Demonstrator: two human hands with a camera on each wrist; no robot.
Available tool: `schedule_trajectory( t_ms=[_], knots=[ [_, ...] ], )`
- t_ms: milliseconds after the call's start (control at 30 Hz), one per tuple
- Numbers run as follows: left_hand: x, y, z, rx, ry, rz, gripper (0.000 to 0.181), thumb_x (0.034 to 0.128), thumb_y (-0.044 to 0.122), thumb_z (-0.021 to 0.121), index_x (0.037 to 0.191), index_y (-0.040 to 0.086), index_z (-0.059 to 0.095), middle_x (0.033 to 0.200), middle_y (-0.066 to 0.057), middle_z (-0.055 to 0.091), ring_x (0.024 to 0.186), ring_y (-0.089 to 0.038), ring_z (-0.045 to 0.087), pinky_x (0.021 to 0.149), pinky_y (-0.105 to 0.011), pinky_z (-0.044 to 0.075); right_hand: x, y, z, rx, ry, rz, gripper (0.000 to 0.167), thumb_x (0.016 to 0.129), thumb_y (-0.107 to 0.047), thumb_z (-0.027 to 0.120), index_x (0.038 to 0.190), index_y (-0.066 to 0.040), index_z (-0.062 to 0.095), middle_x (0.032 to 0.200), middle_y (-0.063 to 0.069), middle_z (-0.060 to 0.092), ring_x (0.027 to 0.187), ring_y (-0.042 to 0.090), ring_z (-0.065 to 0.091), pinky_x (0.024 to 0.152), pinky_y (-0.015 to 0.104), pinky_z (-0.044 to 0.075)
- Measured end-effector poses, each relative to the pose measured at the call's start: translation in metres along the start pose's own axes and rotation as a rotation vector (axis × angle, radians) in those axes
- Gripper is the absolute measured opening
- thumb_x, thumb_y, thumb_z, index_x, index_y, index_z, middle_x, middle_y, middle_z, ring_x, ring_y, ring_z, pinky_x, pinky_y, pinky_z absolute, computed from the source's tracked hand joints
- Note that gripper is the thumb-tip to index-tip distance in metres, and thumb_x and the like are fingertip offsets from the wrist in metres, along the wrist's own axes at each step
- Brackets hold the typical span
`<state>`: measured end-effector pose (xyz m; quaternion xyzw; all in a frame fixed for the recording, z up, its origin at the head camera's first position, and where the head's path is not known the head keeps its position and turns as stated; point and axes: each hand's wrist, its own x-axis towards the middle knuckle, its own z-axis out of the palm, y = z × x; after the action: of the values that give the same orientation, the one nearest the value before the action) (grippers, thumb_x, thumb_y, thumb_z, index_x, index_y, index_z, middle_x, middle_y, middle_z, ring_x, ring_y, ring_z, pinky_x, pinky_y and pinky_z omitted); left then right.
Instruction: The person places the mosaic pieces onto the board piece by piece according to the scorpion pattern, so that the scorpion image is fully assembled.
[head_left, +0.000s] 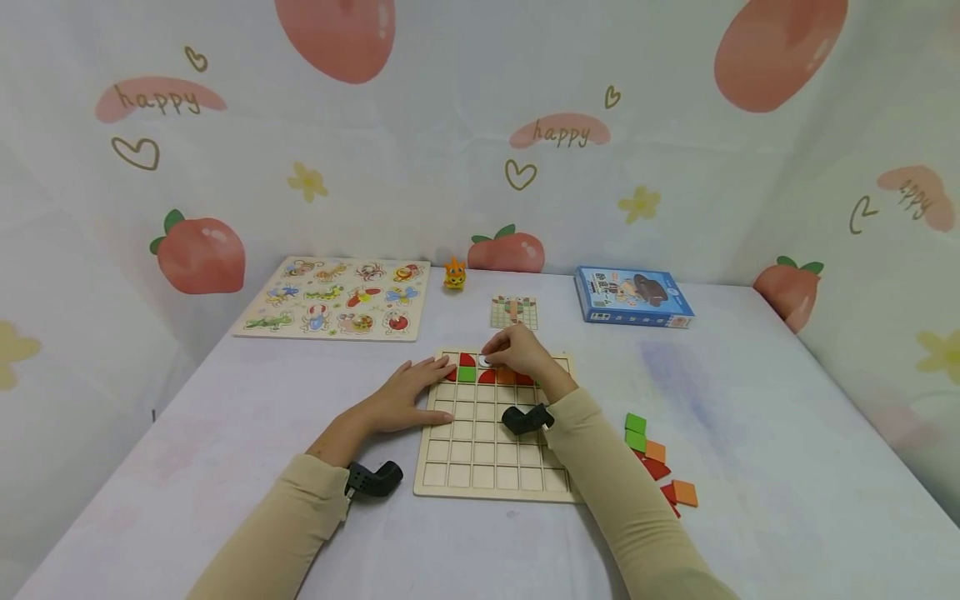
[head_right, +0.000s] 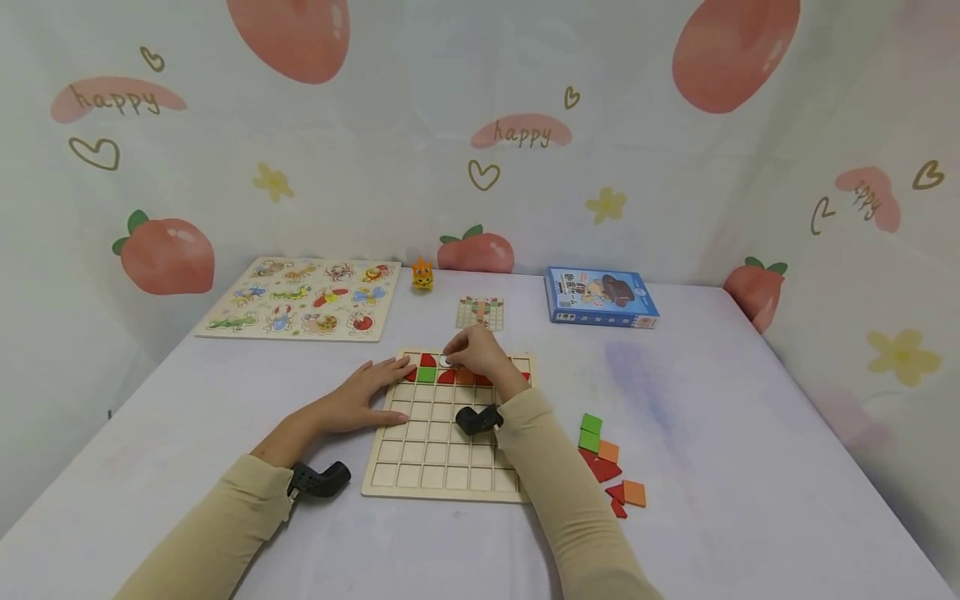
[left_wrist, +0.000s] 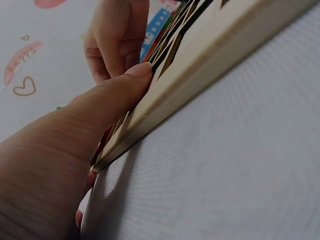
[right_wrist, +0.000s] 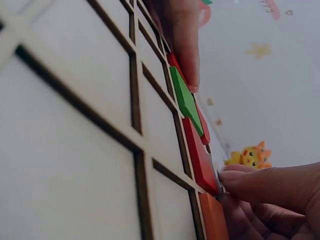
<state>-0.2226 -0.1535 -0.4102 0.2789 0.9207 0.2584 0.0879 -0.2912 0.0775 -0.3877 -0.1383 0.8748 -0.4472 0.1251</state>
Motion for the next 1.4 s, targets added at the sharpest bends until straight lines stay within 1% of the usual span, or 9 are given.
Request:
schedule_trajectory(
  t_ms=[233,467,600,700,900,1167,1267,1400],
  knots=[
    [-0.001,0.0,0.001,-0.015,0.011,0.018,0.082,0.0821,0.052,0.063,0.147,0.015,0.03,0.155,-0.007,0.022,0.144,-0.03,0.016,0.116,-0.055,0.005,-0.006,0.001,-0.008,-0.009,-0.017,0.01,0.018,0.088,-0.009,0.063,0.1,0.002,0.07,0.099,0.016,0.068,0.076,0.014,0.064,0.066,0.024,0.055],
    [-0.001,0.0,0.002,-0.001,0.018,0.019,0.081,0.0817,0.05,0.065,0.146,0.014,0.032,0.154,-0.007,0.025,0.144,-0.03,0.018,0.116,-0.055,0.006,-0.016,0.005,-0.024,-0.036,-0.048,-0.03,0.02,0.088,-0.011,0.063,0.102,0.002,0.069,0.095,0.016,0.068,0.071,0.012,0.061,0.062,0.022,0.05],
    [-0.001,0.0,0.003,-0.001,0.019,0.019,0.081,0.0817,0.05,0.065,0.146,0.014,0.032,0.154,-0.007,0.024,0.144,-0.029,0.018,0.116,-0.054,0.006,-0.022,0.009,-0.032,-0.049,-0.056,-0.025,0.02,0.088,-0.013,0.063,0.101,0.001,0.069,0.094,0.014,0.069,0.073,0.01,0.062,0.065,0.023,0.052],
    [-0.001,0.0,0.003,-0.007,0.02,0.025,0.081,0.0818,0.049,0.065,0.146,0.013,0.032,0.154,-0.007,0.024,0.144,-0.03,0.017,0.117,-0.054,0.006,-0.028,0.012,-0.037,-0.057,-0.063,-0.015,0.021,0.089,-0.014,0.063,0.102,0.001,0.069,0.097,0.014,0.069,0.077,0.011,0.064,0.07,0.026,0.054],
    [-0.001,0.0,0.003,-0.016,0.015,0.023,0.082,0.0815,0.05,0.065,0.146,0.014,0.031,0.155,-0.007,0.023,0.144,-0.029,0.016,0.117,-0.053,0.005,-0.047,0.015,-0.052,-0.098,-0.069,-0.018,0.022,0.091,-0.013,0.06,0.105,0.001,0.068,0.102,0.016,0.068,0.085,0.017,0.066,0.077,0.032,0.055],
    [0.001,0.0,0.002,-0.003,0.015,0.028,0.083,0.0811,0.053,0.064,0.147,0.016,0.03,0.155,-0.006,0.022,0.145,-0.028,0.016,0.117,-0.053,0.004,-0.076,0.019,-0.072,-0.181,-0.035,-0.015,0.025,0.09,-0.018,0.061,0.108,-0.002,0.068,0.102,0.012,0.067,0.091,0.02,0.061,0.077,0.034,0.053],
    [0.0,-0.001,0.002,-0.005,0.011,0.028,0.082,0.0813,0.053,0.064,0.147,0.016,0.03,0.155,-0.006,0.022,0.145,-0.028,0.015,0.117,-0.053,0.004,-0.086,0.023,-0.078,-0.217,-0.03,-0.029,0.026,0.09,-0.016,0.061,0.11,0.0,0.066,0.102,0.013,0.066,0.09,0.021,0.062,0.076,0.034,0.053],
    [-0.001,-0.001,0.001,-0.004,0.016,0.027,0.082,0.0816,0.053,0.063,0.147,0.016,0.031,0.155,-0.007,0.022,0.145,-0.029,0.015,0.117,-0.053,0.005,-0.097,0.03,-0.086,-0.245,-0.032,-0.06,0.027,0.089,-0.013,0.062,0.111,0.002,0.065,0.097,0.013,0.067,0.084,0.02,0.063,0.072,0.032,0.053]
  ],
)
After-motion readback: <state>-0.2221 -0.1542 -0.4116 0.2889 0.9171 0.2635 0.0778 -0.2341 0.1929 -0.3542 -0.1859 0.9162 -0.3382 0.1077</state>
